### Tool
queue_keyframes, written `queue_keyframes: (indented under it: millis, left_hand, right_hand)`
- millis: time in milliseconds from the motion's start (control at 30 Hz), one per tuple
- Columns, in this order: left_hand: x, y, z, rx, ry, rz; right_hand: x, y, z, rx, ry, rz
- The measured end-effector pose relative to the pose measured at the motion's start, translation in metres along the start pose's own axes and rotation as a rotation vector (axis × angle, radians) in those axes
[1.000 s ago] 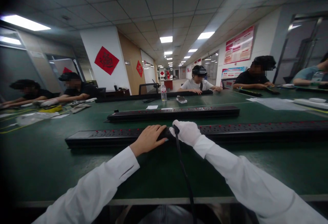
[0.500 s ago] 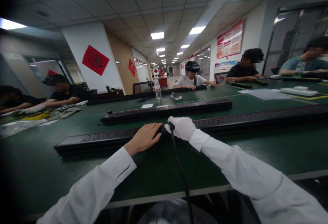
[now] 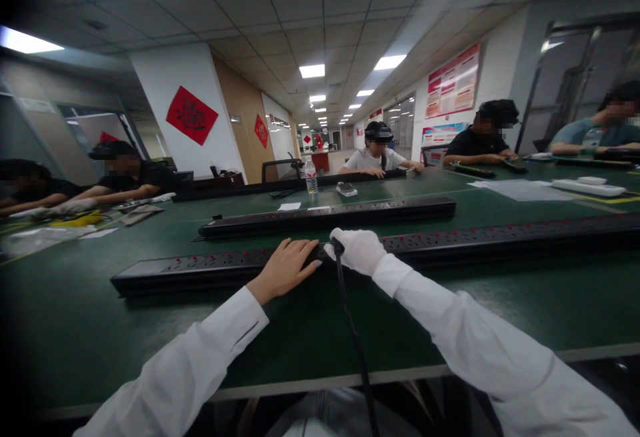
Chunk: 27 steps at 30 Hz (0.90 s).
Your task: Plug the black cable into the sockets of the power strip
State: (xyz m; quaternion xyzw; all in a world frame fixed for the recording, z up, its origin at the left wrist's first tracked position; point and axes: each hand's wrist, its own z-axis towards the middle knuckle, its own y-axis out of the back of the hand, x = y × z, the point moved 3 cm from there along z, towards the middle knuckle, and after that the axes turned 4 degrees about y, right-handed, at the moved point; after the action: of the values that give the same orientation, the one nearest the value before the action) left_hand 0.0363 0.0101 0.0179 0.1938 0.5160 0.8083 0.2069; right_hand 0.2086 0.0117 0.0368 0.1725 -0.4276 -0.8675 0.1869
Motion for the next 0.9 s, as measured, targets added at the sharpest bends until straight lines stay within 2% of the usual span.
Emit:
queue_keyframes:
  millis: [367, 900]
  left_hand:
    - [0.0003, -0.0017, 0.0007, -0.031, -0.034, 0.001]
    - [-0.0001, -0.0011, 0.0012, -0.012, -0.028, 0.003]
  right_hand:
    - [-0.0003, -0.0016, -0.0004, 0.019, -0.01, -0.013]
    - [0.0009, 0.0004, -0.0006, 0.038, -0.014, -0.01]
